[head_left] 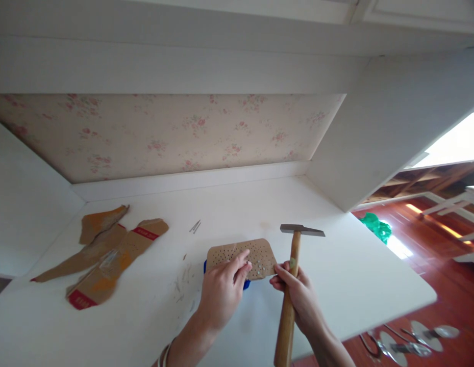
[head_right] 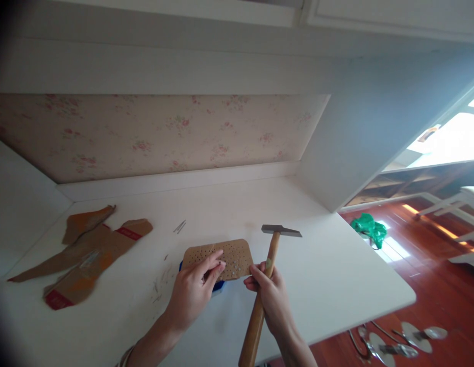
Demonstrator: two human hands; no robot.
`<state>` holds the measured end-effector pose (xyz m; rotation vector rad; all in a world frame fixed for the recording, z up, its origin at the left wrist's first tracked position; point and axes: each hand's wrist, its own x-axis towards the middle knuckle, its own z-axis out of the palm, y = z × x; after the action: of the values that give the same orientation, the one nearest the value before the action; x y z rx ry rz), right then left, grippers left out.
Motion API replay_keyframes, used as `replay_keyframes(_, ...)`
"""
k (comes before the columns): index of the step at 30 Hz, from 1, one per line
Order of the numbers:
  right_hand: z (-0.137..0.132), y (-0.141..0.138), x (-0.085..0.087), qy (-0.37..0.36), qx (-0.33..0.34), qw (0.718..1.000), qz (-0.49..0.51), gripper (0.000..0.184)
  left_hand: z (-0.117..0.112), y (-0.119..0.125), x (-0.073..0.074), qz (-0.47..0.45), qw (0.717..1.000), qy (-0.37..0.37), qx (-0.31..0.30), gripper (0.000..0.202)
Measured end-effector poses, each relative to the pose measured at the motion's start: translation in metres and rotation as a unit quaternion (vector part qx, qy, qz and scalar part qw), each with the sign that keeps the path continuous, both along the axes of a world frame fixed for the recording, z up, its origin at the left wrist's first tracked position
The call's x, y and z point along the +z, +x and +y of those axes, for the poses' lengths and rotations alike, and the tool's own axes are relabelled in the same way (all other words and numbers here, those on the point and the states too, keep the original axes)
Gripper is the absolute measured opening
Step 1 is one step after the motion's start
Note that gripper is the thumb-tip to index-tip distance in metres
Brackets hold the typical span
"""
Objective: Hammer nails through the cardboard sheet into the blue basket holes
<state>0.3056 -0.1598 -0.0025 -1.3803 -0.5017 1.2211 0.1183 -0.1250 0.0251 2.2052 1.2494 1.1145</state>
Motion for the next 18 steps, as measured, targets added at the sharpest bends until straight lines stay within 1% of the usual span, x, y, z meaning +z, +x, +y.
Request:
replay_keyframes(2,-0.0003,0.0004,0.0,-0.003,0.007,1.0,-0.01,0.028,0.0002,-0.0002,-0.0011,0.002,1.0,0.003,0.0,0.026)
replay_keyframes(6,-0.0004,0.0007,0.0016,0.002,0.01,1.0,-0.016,0.028,-0.0001,-0.0015,-0.0015,-0.009,1.0,0.007,-0.001,0.014)
replay_keyframes(18,0.0002,0.0002,0.0036,0.004,0.003,1.0,-0.001,0.03,0.0013,-0.0016,-0.0028,-0.02,1.0,0.013,0.003,0.014)
